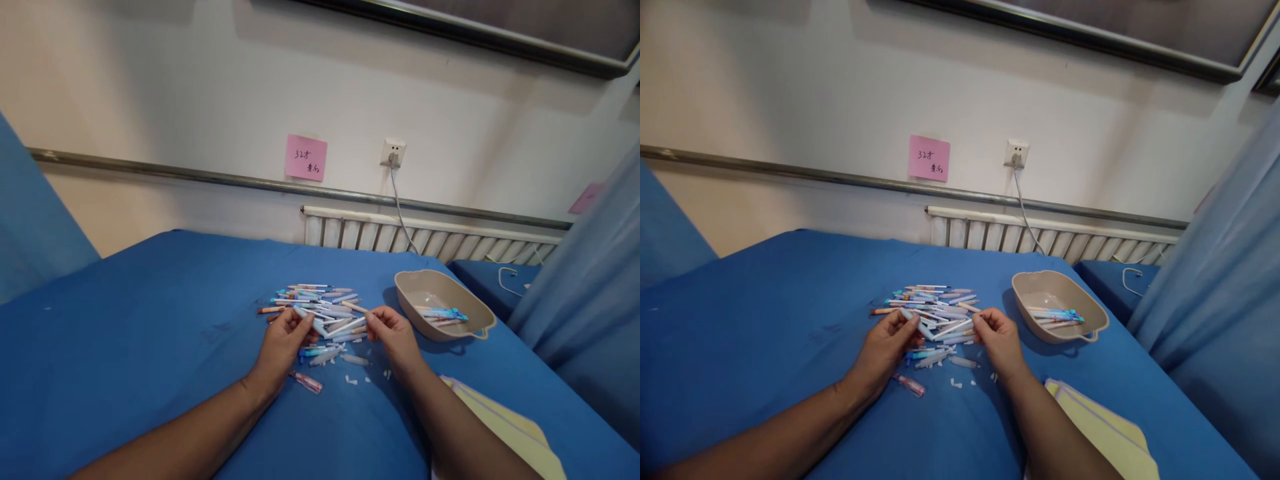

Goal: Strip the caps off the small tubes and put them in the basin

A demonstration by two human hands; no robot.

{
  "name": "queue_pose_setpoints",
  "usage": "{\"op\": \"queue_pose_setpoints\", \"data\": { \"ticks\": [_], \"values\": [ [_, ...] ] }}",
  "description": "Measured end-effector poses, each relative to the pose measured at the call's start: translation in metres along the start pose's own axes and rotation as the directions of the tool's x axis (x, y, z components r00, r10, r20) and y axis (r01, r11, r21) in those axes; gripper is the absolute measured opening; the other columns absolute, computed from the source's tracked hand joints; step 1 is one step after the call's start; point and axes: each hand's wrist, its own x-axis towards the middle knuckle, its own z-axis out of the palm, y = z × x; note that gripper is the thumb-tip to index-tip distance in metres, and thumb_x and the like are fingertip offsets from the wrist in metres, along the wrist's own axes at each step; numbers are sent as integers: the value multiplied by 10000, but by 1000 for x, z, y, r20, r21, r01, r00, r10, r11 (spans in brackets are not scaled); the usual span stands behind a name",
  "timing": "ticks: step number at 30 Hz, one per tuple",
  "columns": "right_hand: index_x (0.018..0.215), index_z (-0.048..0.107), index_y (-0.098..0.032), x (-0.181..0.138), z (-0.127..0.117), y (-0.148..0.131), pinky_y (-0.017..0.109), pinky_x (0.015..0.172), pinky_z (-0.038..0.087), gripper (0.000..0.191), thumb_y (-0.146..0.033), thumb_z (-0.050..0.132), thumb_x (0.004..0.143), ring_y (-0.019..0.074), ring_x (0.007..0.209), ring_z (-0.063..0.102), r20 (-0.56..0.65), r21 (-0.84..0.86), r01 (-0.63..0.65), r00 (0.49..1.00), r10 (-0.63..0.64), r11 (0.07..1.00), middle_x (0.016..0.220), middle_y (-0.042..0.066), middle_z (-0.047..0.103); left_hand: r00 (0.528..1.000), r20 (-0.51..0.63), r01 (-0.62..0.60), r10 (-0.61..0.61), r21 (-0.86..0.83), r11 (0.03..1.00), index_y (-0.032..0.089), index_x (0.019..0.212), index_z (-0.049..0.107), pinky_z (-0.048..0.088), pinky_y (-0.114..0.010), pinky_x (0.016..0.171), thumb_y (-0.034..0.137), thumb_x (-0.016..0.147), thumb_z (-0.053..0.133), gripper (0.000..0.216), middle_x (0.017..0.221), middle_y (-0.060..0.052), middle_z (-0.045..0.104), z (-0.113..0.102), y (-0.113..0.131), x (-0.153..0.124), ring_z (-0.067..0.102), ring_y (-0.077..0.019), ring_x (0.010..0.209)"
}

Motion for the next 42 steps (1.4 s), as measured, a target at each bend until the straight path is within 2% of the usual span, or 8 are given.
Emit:
{"op": "queue_pose_setpoints", "data": {
  "ticks": [5, 10, 17, 23, 27, 31, 37, 42],
  "values": [
    [732, 582, -175, -1, -1, -2, 217, 497, 380, 277, -442, 654, 736, 100, 486, 470, 0, 58, 3, 1000, -3, 998, 549, -31, 550, 999, 46, -10, 8, 46, 999, 171, 694, 525, 501, -226, 542, 456, 657, 695, 334, 592, 27, 624, 3, 3, -4, 589, -118, 531],
    [723, 560, -186, 3, -10, -11, 214, 478, 384, 269, -440, 644, 752, 103, 500, 506, -63, 3, 81, 995, -81, 997, 674, 10, 639, 995, -93, -17, 28, 112, 994, 175, 710, 524, 409, -184, 421, 504, 669, 668, 362, 568, 25, 625, -8, 12, 3, 531, -102, 431],
    [740, 528, -210, -13, 7, 0, 224, 499, 418, 172, -351, 615, 783, 115, 498, 537, 260, -156, 68, 965, -25, 985, 614, -29, 608, 980, -150, -112, 132, 134, 985, 166, 715, 560, 407, -190, 458, 506, 664, 665, 360, 559, 34, 591, -20, 11, 15, 519, -104, 458],
    [706, 566, -204, -22, 12, 6, 196, 484, 326, 122, -263, 546, 811, 102, 511, 445, 456, -438, 251, 889, -28, 863, 571, -50, 530, 981, -123, -129, 148, 149, 980, 163, 681, 561, 417, -199, 480, 475, 668, 665, 329, 543, 43, 572, -17, 9, 15, 519, -103, 462],
    [704, 586, -204, -19, 7, -4, 214, 528, 325, 173, -275, 515, 844, 120, 557, 478, 387, -535, 340, 912, -134, 773, 599, -34, 545, 976, -159, -130, 146, 107, 986, 160, 687, 561, 405, -189, 463, 463, 649, 701, 336, 544, 44, 591, -23, 15, 20, 525, -94, 450],
    [712, 599, -207, -13, -1, -10, 231, 579, 351, 241, -331, 475, 878, 146, 614, 523, 261, -587, 332, 941, -215, 739, 640, -13, 571, 958, -242, -157, 155, 13, 988, 164, 656, 520, 378, -169, 418, 430, 632, 729, 340, 475, 67, 547, -35, 22, 30, 479, -72, 397],
    [859, 648, -226, -7, -10, -1, 235, 552, 350, 259, -377, 440, 895, 155, 589, 534, 161, -593, 236, 972, -174, 770, 617, -19, 573, 953, -271, -153, 135, -46, 987, 158, 699, 507, 410, -163, 417, 405, 665, 698, 315, 476, 60, 556, -40, 20, 35, 498, -72, 401],
    [916, 598, -218, -8, -9, 4, 227, 515, 346, 205, -376, 475, 874, 141, 521, 504, 134, -564, 182, 983, -128, 806, 572, -40, 554, 957, -266, -142, 118, -72, 987, 167, 945, 513, 477, -203, 443, 350, 648, 724, 408, 553, 66, 596, -37, 15, 34, 555, -99, 436]
  ]
}}
